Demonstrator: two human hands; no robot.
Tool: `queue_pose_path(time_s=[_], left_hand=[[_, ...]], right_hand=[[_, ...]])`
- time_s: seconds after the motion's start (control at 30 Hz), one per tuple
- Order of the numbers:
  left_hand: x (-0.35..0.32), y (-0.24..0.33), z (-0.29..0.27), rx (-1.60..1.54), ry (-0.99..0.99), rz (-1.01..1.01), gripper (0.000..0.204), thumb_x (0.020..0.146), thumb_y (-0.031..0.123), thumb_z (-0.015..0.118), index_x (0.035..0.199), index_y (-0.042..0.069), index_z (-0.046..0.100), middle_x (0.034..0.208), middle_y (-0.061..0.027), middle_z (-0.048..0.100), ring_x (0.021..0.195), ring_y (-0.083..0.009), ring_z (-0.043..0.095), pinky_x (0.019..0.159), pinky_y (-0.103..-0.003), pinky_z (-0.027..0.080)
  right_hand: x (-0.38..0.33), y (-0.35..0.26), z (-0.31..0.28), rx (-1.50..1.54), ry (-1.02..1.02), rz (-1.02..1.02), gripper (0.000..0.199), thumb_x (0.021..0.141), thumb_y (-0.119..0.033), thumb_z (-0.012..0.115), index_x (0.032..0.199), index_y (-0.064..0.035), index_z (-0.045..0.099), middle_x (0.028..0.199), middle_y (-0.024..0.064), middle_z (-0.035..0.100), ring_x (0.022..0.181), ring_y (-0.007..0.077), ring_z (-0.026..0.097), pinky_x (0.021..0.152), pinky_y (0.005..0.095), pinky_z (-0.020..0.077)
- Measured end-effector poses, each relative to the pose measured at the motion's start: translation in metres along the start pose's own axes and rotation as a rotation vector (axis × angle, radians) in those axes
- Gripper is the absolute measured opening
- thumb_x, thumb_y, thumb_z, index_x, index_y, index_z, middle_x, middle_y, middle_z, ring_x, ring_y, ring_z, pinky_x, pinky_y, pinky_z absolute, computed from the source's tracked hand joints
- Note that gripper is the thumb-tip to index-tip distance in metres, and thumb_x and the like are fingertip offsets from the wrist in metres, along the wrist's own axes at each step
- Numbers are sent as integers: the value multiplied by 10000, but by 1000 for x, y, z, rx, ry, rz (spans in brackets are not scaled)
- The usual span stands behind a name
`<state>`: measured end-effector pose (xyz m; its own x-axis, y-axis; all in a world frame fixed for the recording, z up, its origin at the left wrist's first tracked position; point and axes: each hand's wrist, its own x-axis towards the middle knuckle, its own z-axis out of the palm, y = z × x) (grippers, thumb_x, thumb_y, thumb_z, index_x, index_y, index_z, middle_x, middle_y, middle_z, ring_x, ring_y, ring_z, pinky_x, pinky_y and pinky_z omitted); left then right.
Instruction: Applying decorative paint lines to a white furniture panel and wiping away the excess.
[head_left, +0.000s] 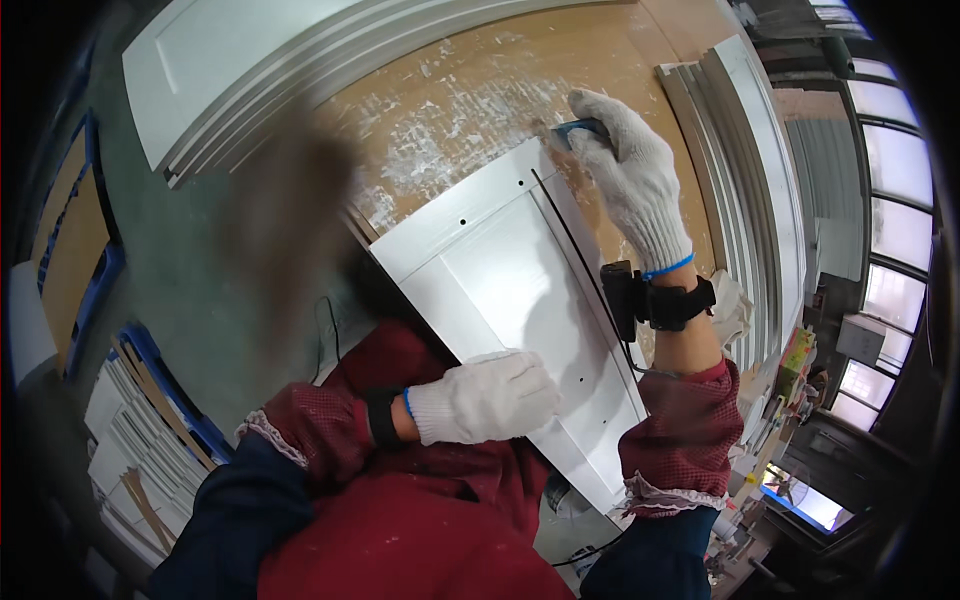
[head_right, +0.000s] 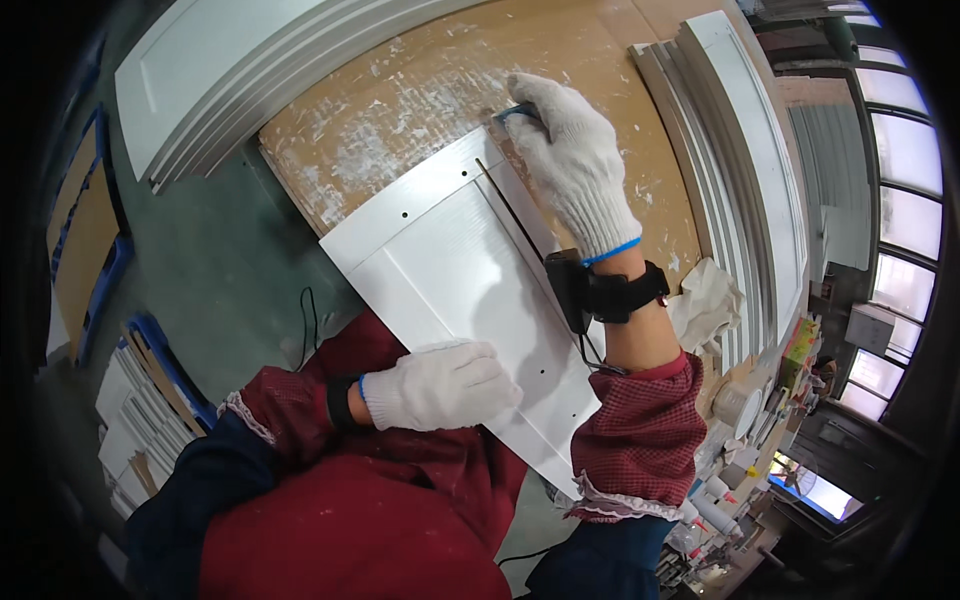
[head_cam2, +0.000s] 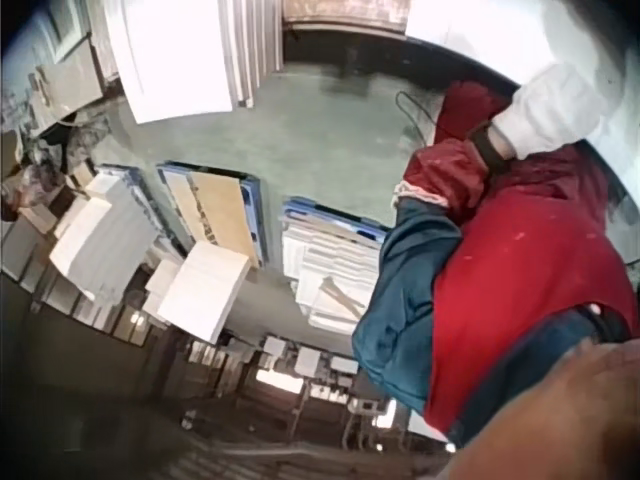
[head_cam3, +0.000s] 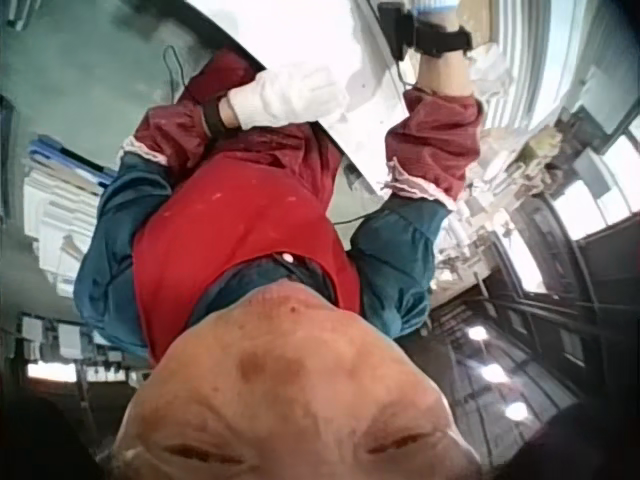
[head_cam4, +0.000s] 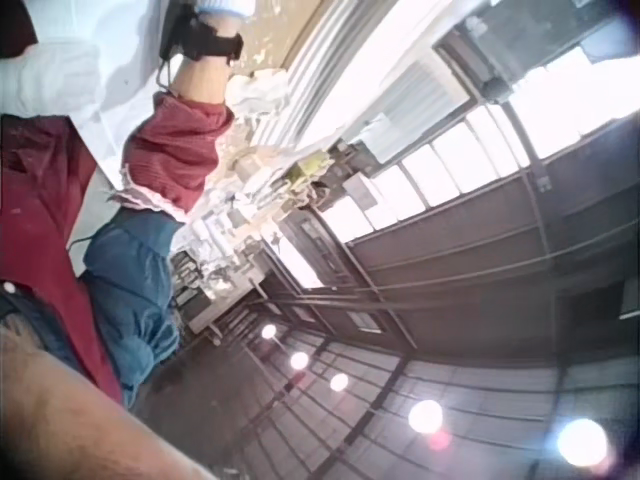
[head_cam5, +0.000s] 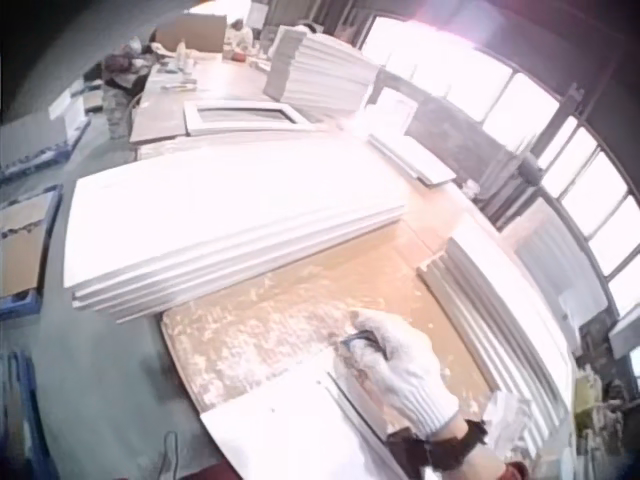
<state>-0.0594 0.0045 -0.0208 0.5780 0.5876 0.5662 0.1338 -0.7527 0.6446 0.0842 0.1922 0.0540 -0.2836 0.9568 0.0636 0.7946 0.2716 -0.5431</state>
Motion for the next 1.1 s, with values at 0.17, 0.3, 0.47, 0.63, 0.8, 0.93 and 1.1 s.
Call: queue_pose_path(time_s=[0.17,0.3,0.47,0.63,0.8,0.93,1.1], left_hand=[[6,-3,0,-50,-54,23,135,731,134,641,835,72,581,779,-24,492,780,-185,553,727,-277,508],[7,-4,-2,44,-95,87,130,737,136,644,822,65,576,762,-22,481,750,-178,531,715,-285,505],[3,-3,5,49,-85,102,117,746,140,641,808,70,570,754,-19,472,740,-170,524,720,-286,502],[6,-1,7,137,-75,147,112,764,151,634,801,72,562,757,-17,464,725,-163,514,763,-292,495],[4,-2,10,108,-48,138,100,774,144,627,806,73,564,761,-18,463,731,-161,515,768,-302,496],[6,-1,3,106,-49,122,90,780,135,621,823,73,572,778,-18,478,748,-161,523,784,-304,497],[4,-1,9,70,-58,119,113,764,134,634,842,66,587,790,-21,491,768,-163,531,798,-305,499]], right_hand=[[-1,3,2,10,-12,26,324,876,-73,589,1195,-15,597,1146,122,646,1047,199,623,934,298,483],[4,1,2,-22,-41,-15,313,877,-68,588,1185,-14,602,1145,120,647,1051,205,624,935,303,484],[7,-1,-4,-104,-114,-48,312,878,-55,582,1187,-15,601,1143,119,648,1049,202,626,928,300,489],[9,1,2,-88,24,-162,282,855,-159,586,1114,-52,620,988,149,659,889,304,649,794,356,508],[6,-3,-8,-143,-116,-65,296,873,-44,578,1165,-4,604,1120,115,656,1029,198,634,920,286,494],[9,3,0,-82,56,-194,268,854,-164,578,1094,-56,632,973,145,658,881,310,642,802,365,503],[4,2,-7,-167,-52,-149,272,851,-155,575,1094,-47,631,966,147,661,880,315,641,802,367,504]])
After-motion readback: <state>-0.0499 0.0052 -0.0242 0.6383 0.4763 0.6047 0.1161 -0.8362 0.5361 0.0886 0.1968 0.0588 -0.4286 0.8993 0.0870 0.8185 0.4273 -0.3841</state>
